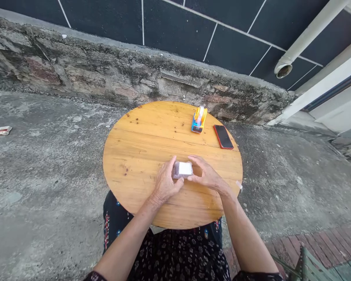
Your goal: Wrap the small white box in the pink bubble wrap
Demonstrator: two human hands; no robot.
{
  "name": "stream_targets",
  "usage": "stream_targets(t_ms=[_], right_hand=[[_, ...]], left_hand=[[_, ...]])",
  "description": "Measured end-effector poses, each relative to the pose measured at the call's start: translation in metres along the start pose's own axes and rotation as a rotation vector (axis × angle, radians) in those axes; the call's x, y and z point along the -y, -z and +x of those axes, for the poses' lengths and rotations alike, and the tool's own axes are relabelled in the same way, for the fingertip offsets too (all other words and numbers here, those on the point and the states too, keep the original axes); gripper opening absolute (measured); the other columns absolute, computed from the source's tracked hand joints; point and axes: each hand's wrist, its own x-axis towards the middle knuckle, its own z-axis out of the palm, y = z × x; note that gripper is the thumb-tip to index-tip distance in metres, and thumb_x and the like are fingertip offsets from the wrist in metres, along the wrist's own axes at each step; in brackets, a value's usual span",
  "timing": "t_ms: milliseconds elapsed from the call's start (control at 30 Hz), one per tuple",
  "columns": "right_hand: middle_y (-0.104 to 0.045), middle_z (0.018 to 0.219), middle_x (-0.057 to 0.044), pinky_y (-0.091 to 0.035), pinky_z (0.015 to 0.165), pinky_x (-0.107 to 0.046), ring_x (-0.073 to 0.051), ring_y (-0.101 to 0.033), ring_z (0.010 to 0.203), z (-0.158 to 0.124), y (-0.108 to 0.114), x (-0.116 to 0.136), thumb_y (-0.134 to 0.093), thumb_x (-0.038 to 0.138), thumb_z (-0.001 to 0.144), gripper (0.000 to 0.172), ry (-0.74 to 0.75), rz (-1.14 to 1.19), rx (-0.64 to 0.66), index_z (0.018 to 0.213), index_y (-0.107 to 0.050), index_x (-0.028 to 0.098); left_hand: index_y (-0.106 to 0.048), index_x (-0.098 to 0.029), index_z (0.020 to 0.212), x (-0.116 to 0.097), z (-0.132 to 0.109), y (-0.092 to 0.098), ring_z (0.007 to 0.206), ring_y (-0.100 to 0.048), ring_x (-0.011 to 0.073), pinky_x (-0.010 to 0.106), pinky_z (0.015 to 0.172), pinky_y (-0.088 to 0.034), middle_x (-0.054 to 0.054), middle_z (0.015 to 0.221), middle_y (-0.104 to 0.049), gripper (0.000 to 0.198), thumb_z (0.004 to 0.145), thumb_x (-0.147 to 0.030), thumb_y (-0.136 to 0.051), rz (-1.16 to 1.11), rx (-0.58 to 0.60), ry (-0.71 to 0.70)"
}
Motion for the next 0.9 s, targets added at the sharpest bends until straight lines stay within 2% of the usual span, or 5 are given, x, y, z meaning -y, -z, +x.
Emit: stream_targets(t_ms=[133,267,433,667,900], right_hand=[[-0.053,0.137,-0.01,-0.039,0.107,-0.05,-0.026,-0.047,0.129,-0.018,0.001,-0.004,-0.066,0.042,0.082,0.049,-0.079,0.053,-0.163,0.128,-0.055,0.026],[-0.062,0.123,-0.009,-0.048,0.096,-0.047,-0.024,-0.058,0.114,-0.04,-0.012,-0.021,-0.06,0.037,0.086,0.03,-0.207,0.152,-0.317,0.114,-0.062,0.024],[-0.063,0.121,-0.01,-0.042,0.104,-0.049,-0.024,-0.056,0.117,-0.053,-0.03,-0.033,-0.056,0.028,0.087,0.023,-0.135,0.17,-0.435,0.108,-0.063,0.024],[-0.06,0.124,-0.009,-0.041,0.104,-0.043,-0.022,-0.054,0.118,-0.054,-0.035,-0.035,-0.056,0.022,0.084,0.021,-0.09,0.144,-0.416,0.104,-0.064,0.023],[-0.056,0.131,-0.008,-0.041,0.102,-0.047,-0.025,-0.052,0.118,-0.057,-0.033,-0.033,-0.056,0.019,0.083,0.026,-0.084,-0.013,-0.294,0.108,-0.063,0.023]], left_hand=[[-0.028,-0.014,0.144,-0.002,-0.001,0.003,0.122,-0.05,0.0292,0.05,0.103,-0.04,0.017,0.133,-0.051,0.08,0.07,-0.016,-0.056,-0.047,0.004,0.002],[-0.027,-0.016,0.145,-0.007,-0.002,0.007,0.124,-0.048,0.0283,0.048,0.102,-0.04,0.015,0.135,-0.051,0.081,0.068,-0.013,-0.054,-0.072,0.007,0.04],[-0.027,-0.019,0.146,-0.006,-0.003,0.007,0.125,-0.048,0.0264,0.043,0.098,-0.043,0.013,0.137,-0.051,0.079,0.071,-0.015,-0.053,-0.113,-0.02,0.074],[-0.035,-0.021,0.142,0.005,-0.005,0.004,0.126,-0.05,0.0256,0.039,0.099,-0.044,0.012,0.133,-0.054,0.069,0.077,-0.022,-0.059,-0.293,-0.122,0.191],[-0.04,-0.023,0.139,0.004,-0.005,0.0,0.116,-0.057,0.0245,0.038,0.095,-0.048,0.011,0.13,-0.057,0.067,0.076,-0.024,-0.063,-0.319,-0.179,0.258]])
